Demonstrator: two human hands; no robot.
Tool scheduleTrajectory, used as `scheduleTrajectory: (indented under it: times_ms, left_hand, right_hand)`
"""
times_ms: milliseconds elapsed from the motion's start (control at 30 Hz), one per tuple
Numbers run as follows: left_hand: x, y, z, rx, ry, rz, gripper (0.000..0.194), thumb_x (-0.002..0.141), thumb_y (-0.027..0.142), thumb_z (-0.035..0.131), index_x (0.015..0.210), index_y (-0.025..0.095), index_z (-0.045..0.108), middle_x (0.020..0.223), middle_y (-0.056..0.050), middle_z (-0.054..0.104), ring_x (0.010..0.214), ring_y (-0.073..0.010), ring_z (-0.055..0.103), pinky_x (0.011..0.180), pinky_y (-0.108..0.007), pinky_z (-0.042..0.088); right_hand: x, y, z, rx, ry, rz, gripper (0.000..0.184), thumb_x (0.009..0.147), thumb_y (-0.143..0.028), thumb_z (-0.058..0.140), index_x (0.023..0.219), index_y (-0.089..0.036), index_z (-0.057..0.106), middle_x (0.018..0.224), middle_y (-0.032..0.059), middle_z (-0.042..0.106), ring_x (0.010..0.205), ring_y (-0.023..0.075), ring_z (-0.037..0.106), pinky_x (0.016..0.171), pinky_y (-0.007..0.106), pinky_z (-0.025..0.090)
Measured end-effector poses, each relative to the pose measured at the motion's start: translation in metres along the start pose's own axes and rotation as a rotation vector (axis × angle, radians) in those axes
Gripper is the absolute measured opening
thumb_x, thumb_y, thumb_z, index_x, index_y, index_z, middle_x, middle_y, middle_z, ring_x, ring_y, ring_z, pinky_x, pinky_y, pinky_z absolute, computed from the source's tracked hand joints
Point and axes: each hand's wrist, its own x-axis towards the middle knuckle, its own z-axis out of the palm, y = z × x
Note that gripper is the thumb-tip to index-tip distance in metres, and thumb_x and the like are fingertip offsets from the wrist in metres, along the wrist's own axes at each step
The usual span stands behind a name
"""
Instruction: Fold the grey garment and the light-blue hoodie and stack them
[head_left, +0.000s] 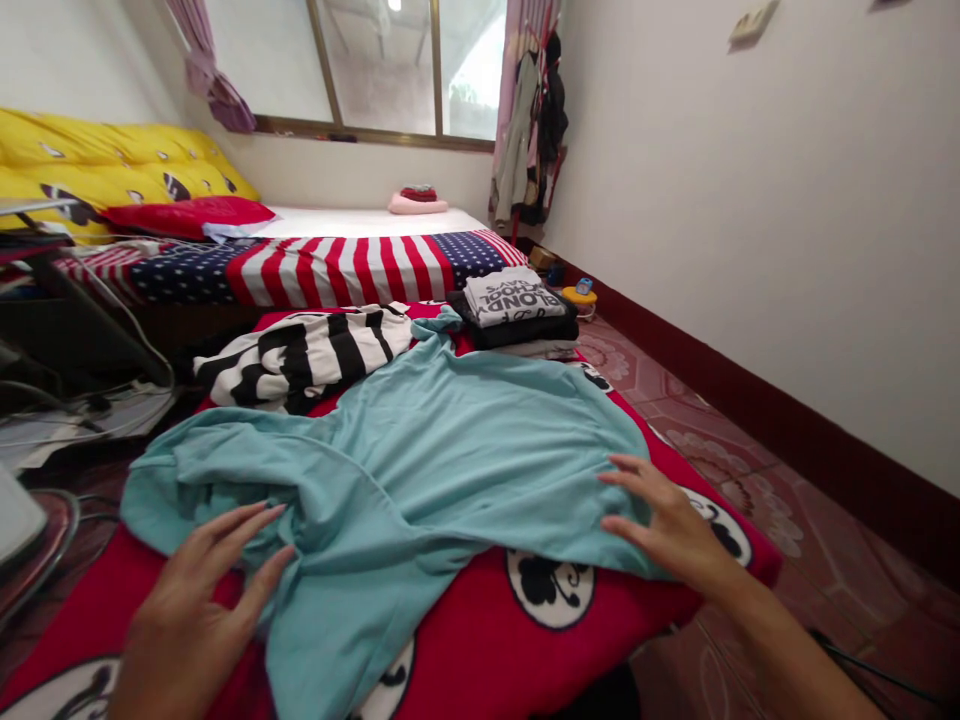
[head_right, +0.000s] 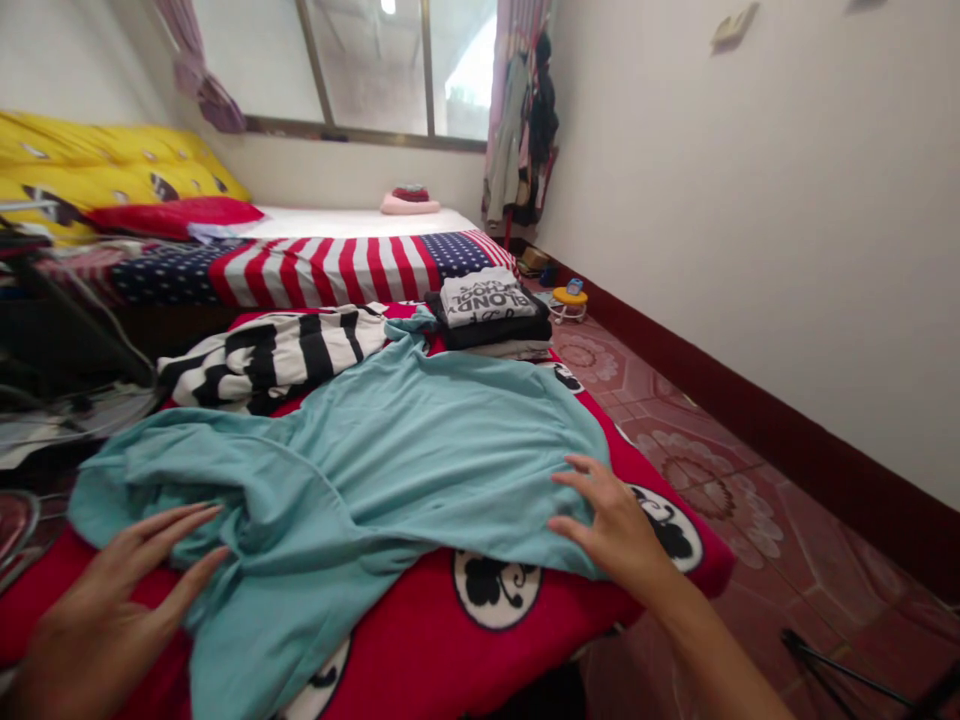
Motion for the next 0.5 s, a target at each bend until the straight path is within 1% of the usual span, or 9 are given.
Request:
scheduleTrajectory:
  times_ms: [67, 100, 200, 233, 267, 333, 400, 467, 500]
  left_hand:
    - [0.017, 0.017, 0.008, -0.023, -0.053, 0.141, 0.044, 0.089, 0.046, 0.051, 0.128, 0.026, 0.054, 0.132, -0.008, 0.055, 0.117, -0.0288, 0.056, 0.104, -0.046, 0.044]
    - [0.025, 0.024, 0.014, -0.023, -0.098, 0.21, 0.046, 0.089, 0.044, 0.051, 0.132, 0.026, 0.051, 0.136, -0.008, 0.052, 0.123, -0.0286, 0.052, 0.105, -0.046, 0.042]
    - [0.044, 0.04, 0.031, 0.034, -0.279, 0.371, 0.059, 0.086, 0.043, 0.057, 0.141, 0.027, 0.042, 0.143, -0.008, 0.049, 0.137, -0.0319, 0.037, 0.113, -0.055, 0.026]
    - [0.049, 0.044, 0.035, 0.057, -0.341, 0.398, 0.062, 0.084, 0.041, 0.061, 0.141, 0.027, 0.043, 0.14, -0.008, 0.052, 0.136, -0.0325, 0.039, 0.114, -0.059, 0.02]
    - [0.053, 0.047, 0.038, 0.072, -0.401, 0.41, 0.061, 0.081, 0.04, 0.063, 0.138, 0.027, 0.046, 0.134, -0.008, 0.058, 0.131, -0.0323, 0.044, 0.114, -0.061, 0.016]
    - [0.058, 0.051, 0.038, 0.074, -0.512, 0.413, 0.046, 0.078, 0.034, 0.067, 0.123, 0.026, 0.06, 0.112, -0.006, 0.068, 0.113, -0.0279, 0.058, 0.115, -0.059, 0.015]
    - [0.058, 0.056, 0.032, 0.07, -0.601, 0.425, 0.02, 0.077, 0.03, 0.067, 0.096, 0.026, 0.069, 0.09, -0.002, 0.069, 0.093, -0.0225, 0.064, 0.114, -0.052, 0.024]
    - [0.055, 0.063, 0.019, 0.062, -0.648, 0.436, 0.002, 0.075, 0.025, 0.067, 0.076, 0.024, 0.068, 0.081, -0.001, 0.065, 0.087, -0.0206, 0.063, 0.112, -0.047, 0.03]
    - [0.052, 0.068, 0.011, 0.054, -0.653, 0.43, 0.002, 0.073, 0.023, 0.067, 0.072, 0.023, 0.066, 0.082, -0.001, 0.064, 0.088, -0.0204, 0.063, 0.112, -0.046, 0.031]
  right_hand:
    - [-0.017, -0.008, 0.0, 0.022, -0.185, -0.044, 0.061, 0.067, -0.028, 0.072, 0.126, -0.03, 0.059, 0.146, 0.0075, 0.043, 0.129, 0.0307, 0.046, 0.105, 0.048, 0.04]
    - [-0.023, -0.009, 0.0, 0.008, -0.225, -0.053, 0.067, 0.064, -0.023, 0.07, 0.13, -0.03, 0.056, 0.15, 0.0077, 0.038, 0.133, 0.0317, 0.043, 0.107, 0.05, 0.037]
    - [-0.035, -0.004, 0.003, -0.012, -0.217, -0.067, 0.075, 0.062, -0.011, 0.055, 0.135, -0.027, 0.052, 0.154, 0.0086, 0.032, 0.139, 0.0297, 0.035, 0.111, 0.051, 0.032]
    - [-0.037, 0.001, 0.004, -0.007, -0.198, -0.076, 0.074, 0.061, -0.009, 0.05, 0.133, -0.026, 0.054, 0.153, 0.0085, 0.034, 0.139, 0.0284, 0.035, 0.111, 0.051, 0.032]
    - [-0.038, 0.005, 0.005, -0.001, -0.172, -0.085, 0.072, 0.06, -0.007, 0.047, 0.13, -0.026, 0.057, 0.151, 0.0082, 0.039, 0.138, 0.0276, 0.037, 0.111, 0.052, 0.032]
    - [-0.038, 0.015, 0.004, 0.011, -0.103, -0.093, 0.062, 0.062, -0.007, 0.044, 0.117, -0.027, 0.065, 0.143, 0.0067, 0.05, 0.134, 0.0275, 0.044, 0.11, 0.055, 0.032]
    - [-0.039, 0.023, 0.002, 0.051, -0.033, -0.076, 0.048, 0.067, -0.009, 0.044, 0.102, -0.028, 0.07, 0.133, 0.0051, 0.059, 0.129, 0.0284, 0.049, 0.109, 0.058, 0.033]
    - [-0.042, 0.028, -0.004, 0.141, 0.028, -0.032, 0.036, 0.072, -0.014, 0.048, 0.094, -0.029, 0.071, 0.125, 0.0042, 0.065, 0.125, 0.029, 0.054, 0.108, 0.059, 0.033]
    - [-0.043, 0.029, -0.009, 0.202, 0.063, -0.001, 0.031, 0.073, -0.017, 0.05, 0.093, -0.029, 0.071, 0.121, 0.004, 0.067, 0.123, 0.0291, 0.055, 0.109, 0.059, 0.033]
